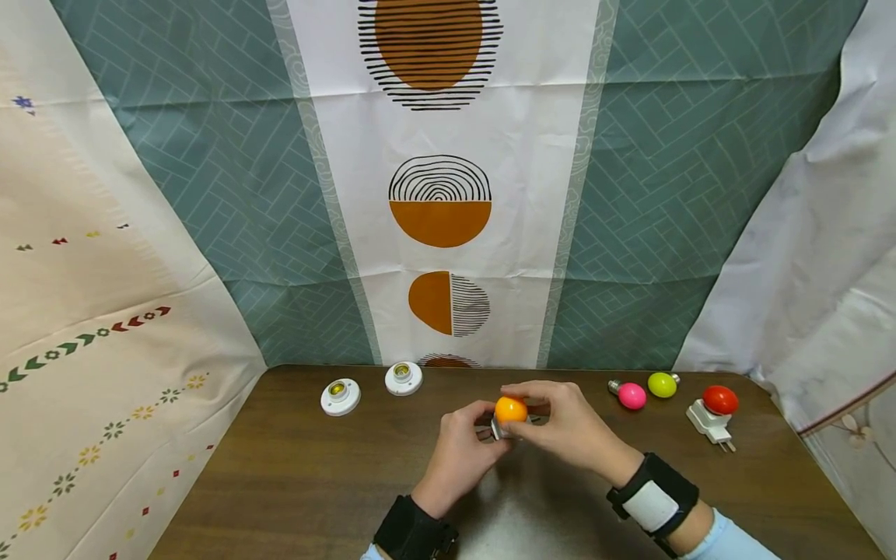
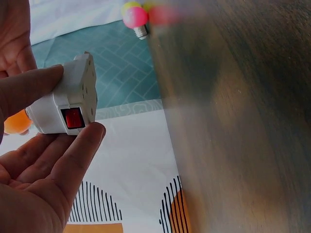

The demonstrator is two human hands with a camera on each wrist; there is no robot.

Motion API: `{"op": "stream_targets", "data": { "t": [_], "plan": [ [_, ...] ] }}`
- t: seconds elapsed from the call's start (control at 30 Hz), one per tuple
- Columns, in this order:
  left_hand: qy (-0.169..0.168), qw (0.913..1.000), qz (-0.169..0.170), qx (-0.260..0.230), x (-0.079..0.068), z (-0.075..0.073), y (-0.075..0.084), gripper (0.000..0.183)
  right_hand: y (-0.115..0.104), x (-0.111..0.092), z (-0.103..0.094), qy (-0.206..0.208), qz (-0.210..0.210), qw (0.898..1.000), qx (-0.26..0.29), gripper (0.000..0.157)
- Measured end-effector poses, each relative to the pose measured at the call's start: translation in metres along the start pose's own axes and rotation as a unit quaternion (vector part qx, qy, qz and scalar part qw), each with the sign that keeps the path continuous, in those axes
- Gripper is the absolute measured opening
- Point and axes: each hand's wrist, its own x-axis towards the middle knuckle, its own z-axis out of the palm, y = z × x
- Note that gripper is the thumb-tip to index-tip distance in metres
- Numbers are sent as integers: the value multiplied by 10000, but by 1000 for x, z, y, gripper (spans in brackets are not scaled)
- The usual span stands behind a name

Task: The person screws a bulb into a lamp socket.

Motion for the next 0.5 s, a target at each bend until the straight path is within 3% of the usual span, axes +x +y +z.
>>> {"op": "stream_targets", "data": {
  "t": [0.3,0.5],
  "plan": [
    [-76,9999,-151,22,-2,0,-3,35,3,-2,1,-342,-183,9991,166,45],
    [-17,10000,6,43,-2,0,-4,34,0,-1,1,-41,29,10000,-1,43]
  ]
}}
